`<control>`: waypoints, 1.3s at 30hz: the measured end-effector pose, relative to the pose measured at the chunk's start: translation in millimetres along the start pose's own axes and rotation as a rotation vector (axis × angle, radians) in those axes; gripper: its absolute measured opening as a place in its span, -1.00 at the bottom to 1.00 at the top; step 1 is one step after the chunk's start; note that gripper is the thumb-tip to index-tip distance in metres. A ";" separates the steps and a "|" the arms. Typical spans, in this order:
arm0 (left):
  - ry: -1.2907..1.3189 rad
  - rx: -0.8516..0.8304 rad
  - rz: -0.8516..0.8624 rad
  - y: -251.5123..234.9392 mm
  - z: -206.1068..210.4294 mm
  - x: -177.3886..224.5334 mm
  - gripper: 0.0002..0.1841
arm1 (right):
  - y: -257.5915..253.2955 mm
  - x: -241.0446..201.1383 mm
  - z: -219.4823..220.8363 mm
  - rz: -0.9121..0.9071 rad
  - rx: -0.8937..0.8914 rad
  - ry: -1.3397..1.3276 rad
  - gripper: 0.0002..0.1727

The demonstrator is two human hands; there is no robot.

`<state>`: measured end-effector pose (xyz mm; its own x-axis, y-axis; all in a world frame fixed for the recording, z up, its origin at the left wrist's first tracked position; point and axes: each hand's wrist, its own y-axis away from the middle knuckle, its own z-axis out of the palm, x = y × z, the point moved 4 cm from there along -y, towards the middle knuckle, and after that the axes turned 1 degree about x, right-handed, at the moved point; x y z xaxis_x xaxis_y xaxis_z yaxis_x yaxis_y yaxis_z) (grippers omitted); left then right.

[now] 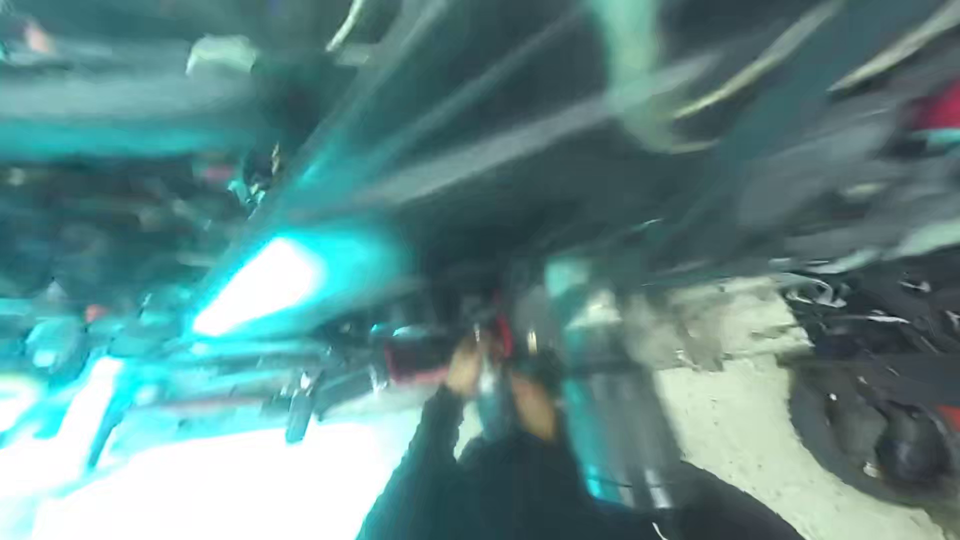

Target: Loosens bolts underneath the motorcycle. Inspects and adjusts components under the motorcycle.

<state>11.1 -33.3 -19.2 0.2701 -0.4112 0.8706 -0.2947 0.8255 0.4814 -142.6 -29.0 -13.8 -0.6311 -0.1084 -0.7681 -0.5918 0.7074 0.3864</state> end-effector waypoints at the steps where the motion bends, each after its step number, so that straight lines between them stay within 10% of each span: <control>1: 0.069 -0.024 0.014 -7.8 -1.5 -9.4 -0.68 | -9.2 29.6 19.8 -0.084 0.042 0.052 -0.55; 8: 0.376 0.118 -0.014 -22.1 2.3 -13.8 -0.61 | -21.9 65.9 23.0 -0.050 -0.015 0.096 -0.39; 16: 0.011 0.525 0.094 -18.3 0.2 -11.5 -0.75 | -27.8 65.3 12.5 -0.105 -0.120 0.228 -0.34; 24: 0.190 0.482 0.096 -24.7 3.1 -13.8 -0.74 | -32.3 91.7 19.4 -0.145 -0.166 0.381 -0.20; 28: 0.258 0.496 0.073 -29.5 -0.2 -9.7 -0.77 | -18.9 -12.0 -12.4 0.135 -0.418 0.423 -0.38; 34: 0.197 0.538 0.030 -26.3 -2.5 -3.5 -0.77 | -10.9 -21.8 -17.3 -0.016 -0.344 0.298 -0.43; 36: 0.237 0.511 0.017 -25.9 -3.4 -1.2 -0.79 | -12.4 15.9 4.1 -0.399 0.065 0.238 -0.46; 39: 0.271 0.498 0.015 -27.6 -4.7 -1.5 -0.79 | -18.0 -8.1 -1.0 0.176 -0.335 0.256 -0.38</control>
<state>23.1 -53.6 -34.3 0.4690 -0.2324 0.8521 -0.6795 0.5213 0.5162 -127.3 -41.6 -14.1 -0.8151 -0.2060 -0.5414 -0.5677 0.4702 0.6757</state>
